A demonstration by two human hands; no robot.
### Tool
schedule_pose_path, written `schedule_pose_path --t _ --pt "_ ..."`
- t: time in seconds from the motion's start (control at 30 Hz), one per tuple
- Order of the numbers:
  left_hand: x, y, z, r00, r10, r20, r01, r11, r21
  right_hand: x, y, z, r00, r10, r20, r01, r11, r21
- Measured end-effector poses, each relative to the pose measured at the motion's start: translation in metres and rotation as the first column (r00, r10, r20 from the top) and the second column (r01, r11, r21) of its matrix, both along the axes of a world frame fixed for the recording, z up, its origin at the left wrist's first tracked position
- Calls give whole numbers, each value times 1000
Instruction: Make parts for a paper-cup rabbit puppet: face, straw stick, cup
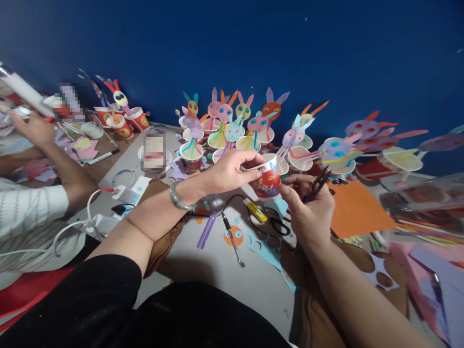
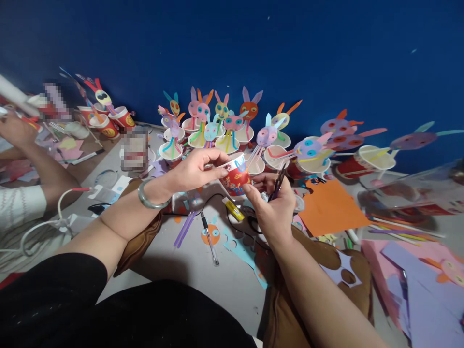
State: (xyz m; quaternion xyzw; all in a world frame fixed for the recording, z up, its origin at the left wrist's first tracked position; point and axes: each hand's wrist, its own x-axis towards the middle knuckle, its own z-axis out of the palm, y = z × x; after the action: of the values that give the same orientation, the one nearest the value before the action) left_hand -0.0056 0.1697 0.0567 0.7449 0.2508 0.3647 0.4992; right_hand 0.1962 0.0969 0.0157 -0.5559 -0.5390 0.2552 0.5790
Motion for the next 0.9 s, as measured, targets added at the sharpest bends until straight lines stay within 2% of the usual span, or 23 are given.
schedule_pose_path --t 0.13,0.37,0.57,0.77,0.9 --pt "-1 -1 -1 998 -46 51 46 999 -1 -8 -1 5 969 139 -202 -167 977 -130" --pt "1 -5 1 998 -5 64 2 999 49 -14 -4 5 926 272 -261 -327 924 -199" --pt "2 -4 -3 997 -20 81 15 998 63 -15 -3 -2 918 272 -289 -336 919 -205" --pt "2 -4 -5 993 -44 112 44 999 -3 -16 -4 0 941 255 -224 -300 932 -202" --pt "2 -2 -7 992 -41 118 42 999 -10 -16 -4 -1 932 275 -234 -322 928 -190"
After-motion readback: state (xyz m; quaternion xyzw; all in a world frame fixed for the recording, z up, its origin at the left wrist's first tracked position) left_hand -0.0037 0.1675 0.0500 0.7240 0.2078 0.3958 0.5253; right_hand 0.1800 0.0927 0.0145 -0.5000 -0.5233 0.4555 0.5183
